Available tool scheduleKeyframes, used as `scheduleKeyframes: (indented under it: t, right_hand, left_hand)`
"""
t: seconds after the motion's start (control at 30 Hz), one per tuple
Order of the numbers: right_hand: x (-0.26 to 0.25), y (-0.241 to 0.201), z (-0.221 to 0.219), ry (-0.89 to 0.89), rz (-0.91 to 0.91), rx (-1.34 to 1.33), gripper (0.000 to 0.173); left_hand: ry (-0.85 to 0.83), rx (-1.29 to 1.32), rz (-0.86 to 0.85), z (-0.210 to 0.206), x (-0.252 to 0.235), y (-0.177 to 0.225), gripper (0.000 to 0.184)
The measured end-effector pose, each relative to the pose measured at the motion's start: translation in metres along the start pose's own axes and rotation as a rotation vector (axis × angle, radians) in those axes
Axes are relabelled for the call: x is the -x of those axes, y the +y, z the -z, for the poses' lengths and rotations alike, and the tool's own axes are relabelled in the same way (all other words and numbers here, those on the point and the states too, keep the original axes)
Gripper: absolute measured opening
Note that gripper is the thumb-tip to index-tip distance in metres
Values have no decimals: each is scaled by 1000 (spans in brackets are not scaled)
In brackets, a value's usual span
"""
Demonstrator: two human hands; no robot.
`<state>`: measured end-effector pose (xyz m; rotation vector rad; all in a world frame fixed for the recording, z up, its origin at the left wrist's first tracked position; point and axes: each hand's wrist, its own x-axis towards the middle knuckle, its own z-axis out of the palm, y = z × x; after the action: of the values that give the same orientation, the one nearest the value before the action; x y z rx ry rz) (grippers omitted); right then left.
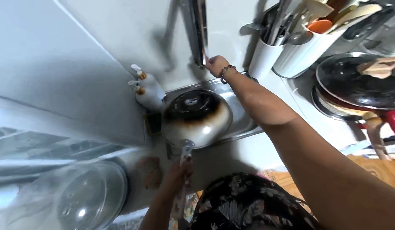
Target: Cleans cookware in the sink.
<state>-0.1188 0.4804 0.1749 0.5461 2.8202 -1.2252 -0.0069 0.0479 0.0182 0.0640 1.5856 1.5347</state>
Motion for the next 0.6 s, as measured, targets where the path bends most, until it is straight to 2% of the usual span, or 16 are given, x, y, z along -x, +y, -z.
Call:
scheduleKeyframes:
  t: [0.07,0.13,0.17,0.23,0.27,0.3,0.37,0.43,0.53,0.6]
  right_hand:
    - [30,22,9,-78,-4,-216,41]
    - [73,57,18,-65,-27,-363,36]
    - [91,79,21,-22,-63,-281,36]
    - [123,124,28,-6,-185,74,47]
    - [139,146,30,-7,-219,156,48]
    - [157,164,34,14,-220,126,44]
    - [197,187,51,133,-198,-62,34]
    - [231,201,80,333,-195,-121,30]
    - [264,226,141,578,-275,-19,29]
    - [277,243,184,680,-373,126,31]
  left_hand:
    - [-85,54,3,15,-21,-7,32]
    - [-167,92,35,26,-47,-14,29]
    - [-203,114,43,30,-57,-15,28]
    - [-234,122,25,36,-69,-16,28]
    - [-248,121,24,36,-73,-14,28]
    - [-262,117,24,36,-75,-11,29]
    - [-301,114,26,36,-79,-10,30]
    - [-321,86,9,37,-86,-16,31]
    - [-289,14,2,28,-96,-26,31]
    - [-299,13,17,8,-95,-24,29]
